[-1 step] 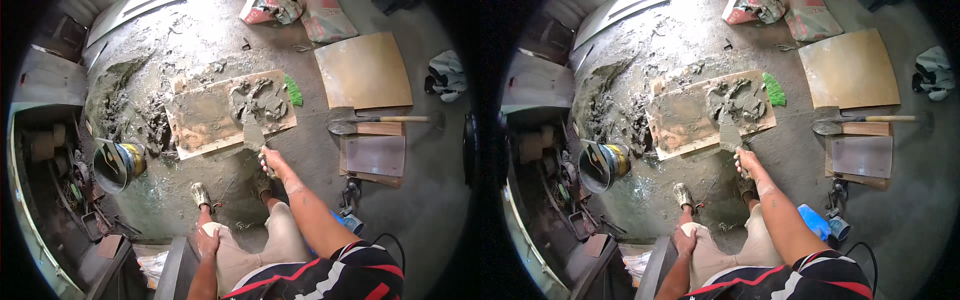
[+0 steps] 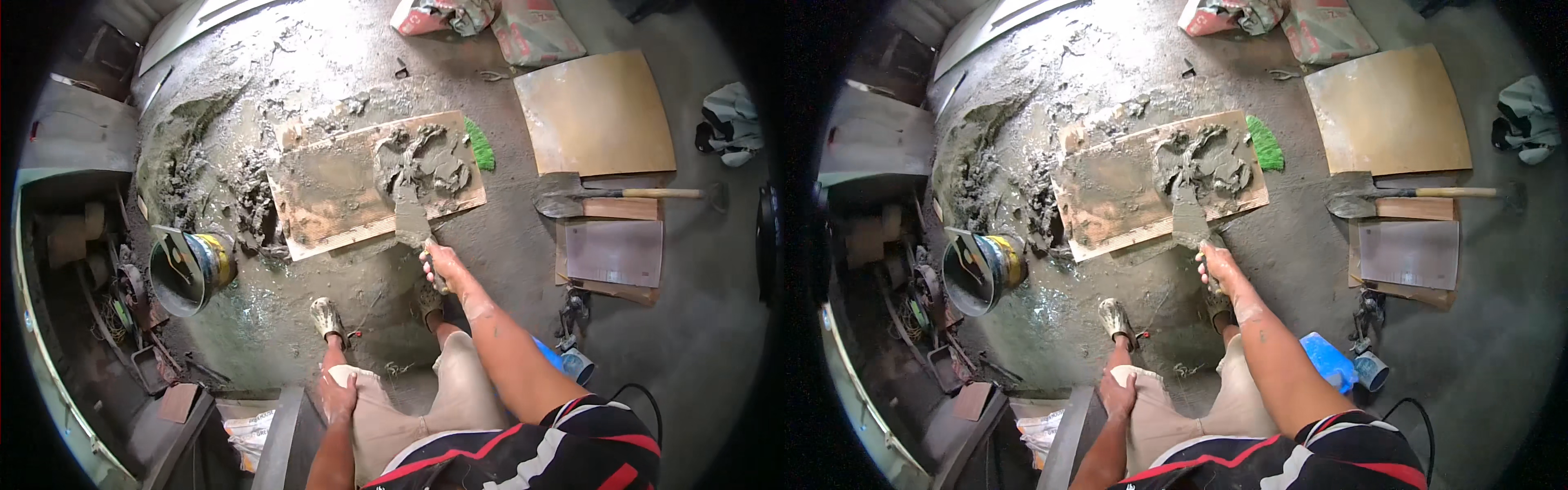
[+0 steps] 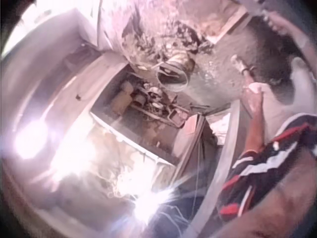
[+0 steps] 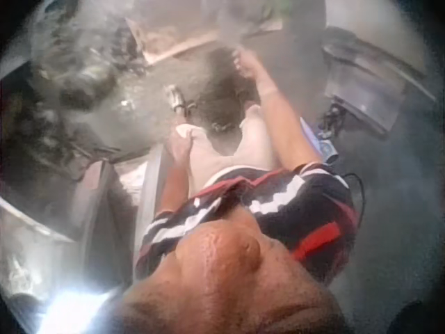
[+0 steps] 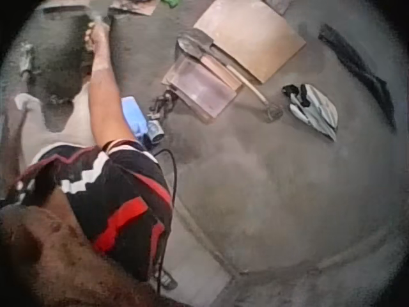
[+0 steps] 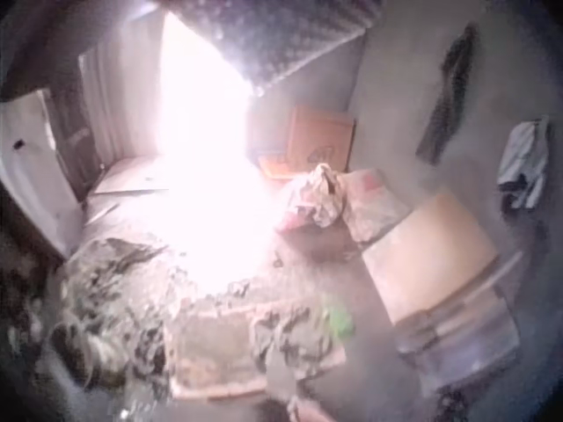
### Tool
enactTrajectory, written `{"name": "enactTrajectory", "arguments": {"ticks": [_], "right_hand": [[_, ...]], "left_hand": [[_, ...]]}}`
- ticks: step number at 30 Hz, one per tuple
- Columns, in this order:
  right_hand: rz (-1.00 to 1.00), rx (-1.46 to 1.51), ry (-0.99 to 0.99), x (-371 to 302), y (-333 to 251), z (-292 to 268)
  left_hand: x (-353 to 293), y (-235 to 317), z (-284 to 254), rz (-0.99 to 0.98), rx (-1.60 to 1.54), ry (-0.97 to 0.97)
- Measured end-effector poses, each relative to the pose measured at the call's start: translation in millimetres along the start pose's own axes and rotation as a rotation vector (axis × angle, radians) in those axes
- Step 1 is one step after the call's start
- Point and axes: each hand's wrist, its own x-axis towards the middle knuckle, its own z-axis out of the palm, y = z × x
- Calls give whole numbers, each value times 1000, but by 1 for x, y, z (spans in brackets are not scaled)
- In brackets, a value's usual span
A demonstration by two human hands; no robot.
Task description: The person applies mortar to the back of a tile using a trowel, wipes the tile with a sponge, and سپس spreads additional mortar onto the floor surface.
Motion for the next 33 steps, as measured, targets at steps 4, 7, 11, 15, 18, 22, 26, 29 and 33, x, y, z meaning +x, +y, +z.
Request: {"name": "enactTrajectory", "arguments": {"ticks": [4, 7, 11, 15, 18, 22, 26, 29, 33], "right_hand": [[-55, -104, -35, 18, 40, 28], [-92, -203, 23, 20, 57, 30], [-295, -519, 257, 14, 73, 17], [-438, -661, 400, 41, 73, -9], [-484, -953, 434, 52, 56, -39], [-451, -921, 543, 64, 60, -90], [-420, -654, 482, 41, 54, -86], [-252, -185, 329, 28, 49, -78], [-101, 236, 177, 45, 38, -83]], "left_hand": [[13, -5, 2, -33, 85, 17], [19, -9, -3, -69, 101, -43], [26, -40, -5, -59, 121, 0], [28, -40, -8, -47, 143, 0], [29, -41, -10, -30, 49, -35], [29, -37, -7, -47, 70, -48], [27, -48, -4, -65, 126, -31], [25, -50, 1, -50, 136, -26], [21, -41, 11, -23, 132, -33]]}}
